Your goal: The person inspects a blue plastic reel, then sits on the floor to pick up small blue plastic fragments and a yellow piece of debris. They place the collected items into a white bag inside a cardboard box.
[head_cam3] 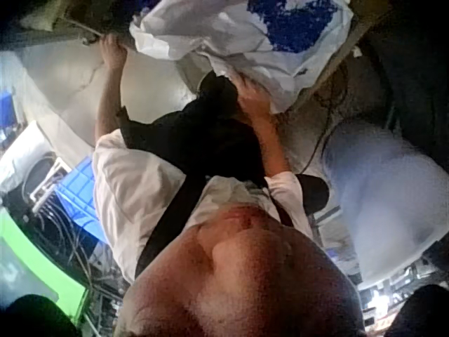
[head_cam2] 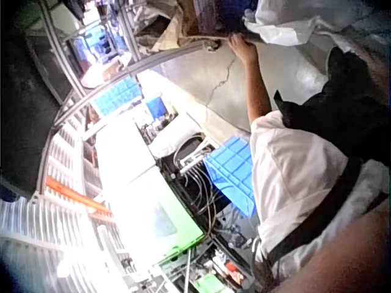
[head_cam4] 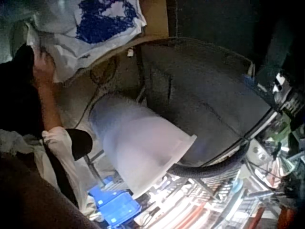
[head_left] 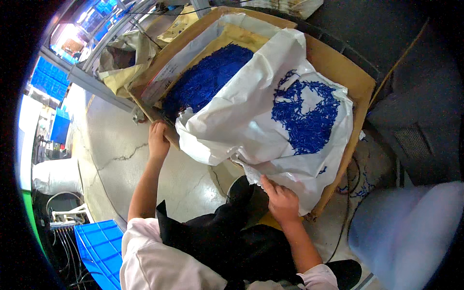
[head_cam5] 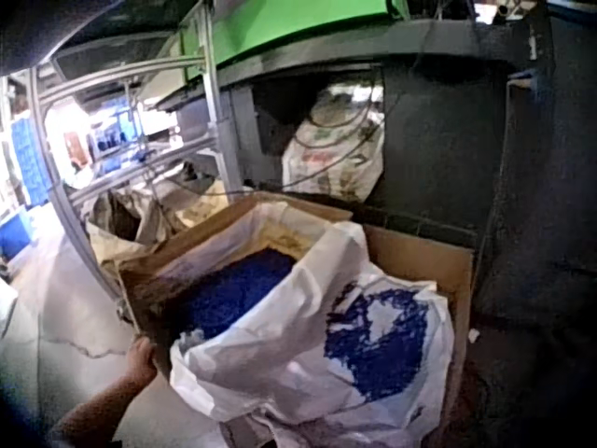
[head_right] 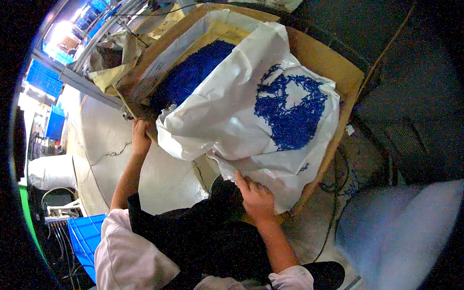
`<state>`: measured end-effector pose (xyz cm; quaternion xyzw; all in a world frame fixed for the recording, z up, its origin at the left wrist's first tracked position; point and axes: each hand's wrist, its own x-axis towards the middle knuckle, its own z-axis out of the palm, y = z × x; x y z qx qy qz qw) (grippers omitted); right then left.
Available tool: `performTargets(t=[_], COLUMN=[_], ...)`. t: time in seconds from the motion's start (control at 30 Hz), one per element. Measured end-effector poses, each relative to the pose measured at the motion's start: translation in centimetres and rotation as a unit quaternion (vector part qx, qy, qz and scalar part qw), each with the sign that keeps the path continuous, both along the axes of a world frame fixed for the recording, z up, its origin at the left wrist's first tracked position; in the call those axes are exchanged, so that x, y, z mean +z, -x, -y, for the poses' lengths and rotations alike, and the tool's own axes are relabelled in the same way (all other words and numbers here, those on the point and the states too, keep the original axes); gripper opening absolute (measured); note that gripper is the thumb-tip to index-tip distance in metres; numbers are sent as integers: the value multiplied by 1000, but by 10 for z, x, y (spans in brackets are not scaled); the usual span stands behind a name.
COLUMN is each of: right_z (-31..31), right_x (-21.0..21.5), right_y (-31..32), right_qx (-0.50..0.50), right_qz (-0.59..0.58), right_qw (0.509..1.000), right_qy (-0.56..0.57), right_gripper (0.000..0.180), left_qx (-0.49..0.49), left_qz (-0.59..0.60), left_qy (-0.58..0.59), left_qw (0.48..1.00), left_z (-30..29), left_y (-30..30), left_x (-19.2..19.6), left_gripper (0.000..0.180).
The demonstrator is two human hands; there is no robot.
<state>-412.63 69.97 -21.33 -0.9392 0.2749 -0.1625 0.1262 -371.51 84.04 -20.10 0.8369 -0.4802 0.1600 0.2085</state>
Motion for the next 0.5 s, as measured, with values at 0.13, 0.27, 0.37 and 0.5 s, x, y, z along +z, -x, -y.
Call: performTargets(t=[0.13,0.27,0.37,0.5], right_z=[-3,-13,-15,-10], right_x=[-4,-13,-8,-21], right_y=[1,6,4,6], right_qx=[-29,-59,-43,-33], right_qz=[-3,-2,7,16], right_qw=[1000,998,999,998], right_qy=[-5,-2,14,44], right_gripper=[50,51,50,49], left_qx=[19,28,50,52], left_qz=[14,26,30,54], left_qy=[37,53,71,78], left_qw=[999,998,996,994], left_z=[8,14,10,17], left_y=[11,16,17,27], left_x=[-2,-7,-10,-11], left_gripper=[12,7,5,6])
